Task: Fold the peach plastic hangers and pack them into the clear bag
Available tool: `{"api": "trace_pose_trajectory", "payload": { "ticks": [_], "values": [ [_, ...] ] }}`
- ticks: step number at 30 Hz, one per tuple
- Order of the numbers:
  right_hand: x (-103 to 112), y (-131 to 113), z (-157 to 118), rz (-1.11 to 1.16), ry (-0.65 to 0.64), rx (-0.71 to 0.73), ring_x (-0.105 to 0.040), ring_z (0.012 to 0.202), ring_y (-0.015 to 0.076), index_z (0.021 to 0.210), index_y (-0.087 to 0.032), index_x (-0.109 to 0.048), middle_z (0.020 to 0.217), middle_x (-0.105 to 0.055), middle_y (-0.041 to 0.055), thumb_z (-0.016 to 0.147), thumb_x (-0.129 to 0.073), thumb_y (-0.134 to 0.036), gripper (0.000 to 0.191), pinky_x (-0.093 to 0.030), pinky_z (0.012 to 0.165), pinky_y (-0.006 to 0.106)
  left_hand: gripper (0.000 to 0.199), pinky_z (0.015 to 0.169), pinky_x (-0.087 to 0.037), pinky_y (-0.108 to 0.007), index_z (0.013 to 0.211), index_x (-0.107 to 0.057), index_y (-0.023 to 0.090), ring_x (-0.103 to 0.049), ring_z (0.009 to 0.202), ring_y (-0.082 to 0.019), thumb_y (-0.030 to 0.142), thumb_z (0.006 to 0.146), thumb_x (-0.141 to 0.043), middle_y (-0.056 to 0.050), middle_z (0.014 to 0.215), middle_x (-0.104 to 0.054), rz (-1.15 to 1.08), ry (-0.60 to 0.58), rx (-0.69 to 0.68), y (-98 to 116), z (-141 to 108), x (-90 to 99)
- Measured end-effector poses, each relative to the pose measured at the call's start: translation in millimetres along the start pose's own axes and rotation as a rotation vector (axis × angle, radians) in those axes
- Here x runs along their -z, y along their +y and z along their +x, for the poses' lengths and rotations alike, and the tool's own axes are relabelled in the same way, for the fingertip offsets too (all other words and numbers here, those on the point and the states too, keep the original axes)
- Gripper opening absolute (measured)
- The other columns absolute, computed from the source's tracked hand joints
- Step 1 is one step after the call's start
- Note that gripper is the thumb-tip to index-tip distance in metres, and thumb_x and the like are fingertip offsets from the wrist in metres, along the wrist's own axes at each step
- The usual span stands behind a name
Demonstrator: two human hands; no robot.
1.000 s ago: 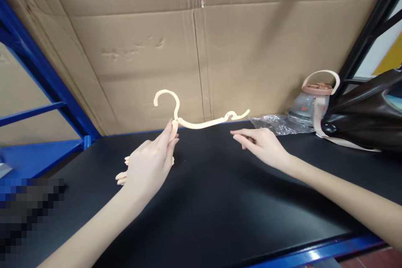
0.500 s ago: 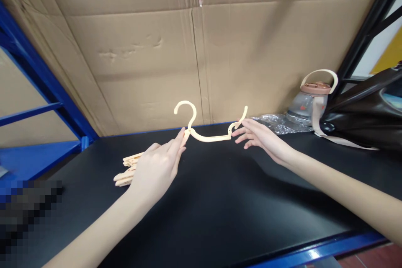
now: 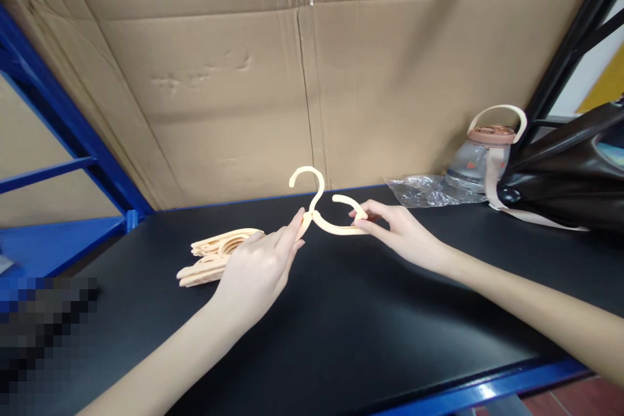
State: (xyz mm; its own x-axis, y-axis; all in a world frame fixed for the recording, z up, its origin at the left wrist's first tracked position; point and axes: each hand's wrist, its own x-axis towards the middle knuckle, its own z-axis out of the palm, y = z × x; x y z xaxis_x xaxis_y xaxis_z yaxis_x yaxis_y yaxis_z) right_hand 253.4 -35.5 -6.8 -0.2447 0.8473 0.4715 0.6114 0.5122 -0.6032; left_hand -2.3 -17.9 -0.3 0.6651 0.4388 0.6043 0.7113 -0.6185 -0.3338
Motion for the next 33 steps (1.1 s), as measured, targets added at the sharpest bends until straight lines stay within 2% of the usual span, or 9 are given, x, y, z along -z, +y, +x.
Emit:
{"api": "trace_pose_trajectory", "payload": {
  "ticks": [6, 12, 16, 22, 25, 27, 29, 31, 33],
  "values": [
    [-1, -3, -2, -0.110, -0.055, 0.050, -0.052, 0.062, 0.0132, 0.083, -0.021, -0.054, 0.072, -0.058, -0.0011, 0.096, -0.035, -0.033, 0.027, -0.041, 0.060, 0.026, 0.037, 0.052, -0.042, -0.028, 0.129, -0.045, 0.013, -0.062, 0.054, -0.017, 0.023, 0.097, -0.030, -0.002, 0.067, -0.067, 0.015, 0.014, -0.018, 1, 0, 0.7],
    [2, 1, -1, 0.080, -0.084, 0.021, -0.058, 0.075, 0.0156, 0.089, -0.021, -0.061, 0.083, -0.063, 0.0014, 0.096, -0.033, -0.031, 0.031, -0.045, 0.068, 0.029, 0.038, 0.055, -0.045, -0.028, 0.132, -0.042, 0.013, -0.067, 0.063, -0.019, 0.022, 0.097, -0.033, -0.003, 0.078, -0.072, -0.038, -0.003, 0.008, 1, -2, -3.2],
    [4, -1, 3, 0.239, -0.088, -0.058, -0.059, 0.075, 0.0157, 0.084, -0.019, -0.065, 0.084, -0.065, 0.0027, 0.088, -0.050, -0.037, 0.023, -0.046, 0.068, 0.029, 0.037, 0.056, -0.046, -0.028, 0.130, -0.044, 0.013, -0.067, 0.065, -0.020, 0.025, 0.096, -0.036, -0.004, 0.077, -0.071, -0.088, -0.052, 0.046, 2, -2, -1.3],
    [24, 12, 18, 0.568, 0.317, -0.217, -0.056, 0.066, 0.0116, 0.077, -0.017, -0.057, 0.071, -0.059, 0.0002, 0.076, -0.063, -0.030, 0.014, -0.045, 0.061, 0.024, 0.020, 0.059, -0.047, -0.026, 0.106, -0.052, 0.024, -0.066, 0.072, -0.018, 0.029, 0.089, -0.044, 0.000, 0.089, -0.069, -0.395, -0.181, 0.318, 7, 3, 12.0],
    [36, 28, 24, 0.652, 0.614, -0.247, -0.056, 0.065, 0.0112, 0.092, -0.022, -0.047, 0.074, -0.058, -0.0033, 0.066, -0.068, -0.025, 0.034, -0.044, 0.058, 0.023, 0.015, 0.065, -0.048, -0.027, 0.098, -0.048, 0.023, -0.065, 0.075, -0.018, 0.033, 0.087, -0.046, 0.000, 0.088, -0.066, -0.598, -0.154, 0.460, 5, 6, 14.4],
    [41, 36, 26, 0.538, 0.727, -0.210, -0.057, 0.068, 0.0129, 0.104, -0.024, -0.041, 0.081, -0.058, -0.0027, 0.063, -0.069, -0.022, 0.050, -0.047, 0.063, 0.026, 0.018, 0.066, -0.049, -0.028, 0.099, -0.047, 0.023, -0.065, 0.077, -0.019, 0.037, 0.087, -0.046, -0.001, 0.089, -0.065, -0.673, -0.138, 0.519, 3, 7, 13.9],
    [44, 36, 24, 0.242, 0.751, -0.100, -0.059, 0.081, 0.0172, 0.113, -0.024, -0.041, 0.094, -0.059, 0.0025, 0.068, -0.066, -0.022, 0.052, -0.048, 0.074, 0.034, 0.022, 0.065, -0.049, -0.030, 0.102, -0.047, 0.023, -0.064, 0.075, -0.019, 0.038, 0.086, -0.047, -0.001, 0.087, -0.065, -0.685, -0.131, 0.548, 0, 8, 13.5],
    [44, 29, 21, -0.183, 0.709, 0.063, -0.056, 0.098, 0.0226, 0.115, -0.023, -0.047, 0.109, -0.057, 0.0084, 0.077, -0.058, -0.023, 0.039, -0.043, 0.087, 0.043, 0.022, 0.065, -0.048, -0.030, 0.102, -0.049, 0.023, -0.063, 0.070, -0.019, 0.038, 0.086, -0.047, -0.001, 0.084, -0.065, -0.652, -0.118, 0.547, -1, 9, 14.3],
    [43, 18, 16, -0.560, 0.548, 0.228, -0.052, 0.108, 0.0260, 0.114, -0.022, -0.053, 0.116, -0.057, 0.0097, 0.085, -0.051, -0.026, 0.029, -0.032, 0.098, 0.049, 0.019, 0.064, -0.047, -0.029, 0.100, -0.051, 0.023, -0.062, 0.066, -0.017, 0.035, 0.085, -0.048, 0.001, 0.079, -0.064, -0.594, -0.101, 0.524, -1, 10, 16.3]
  ]
}}
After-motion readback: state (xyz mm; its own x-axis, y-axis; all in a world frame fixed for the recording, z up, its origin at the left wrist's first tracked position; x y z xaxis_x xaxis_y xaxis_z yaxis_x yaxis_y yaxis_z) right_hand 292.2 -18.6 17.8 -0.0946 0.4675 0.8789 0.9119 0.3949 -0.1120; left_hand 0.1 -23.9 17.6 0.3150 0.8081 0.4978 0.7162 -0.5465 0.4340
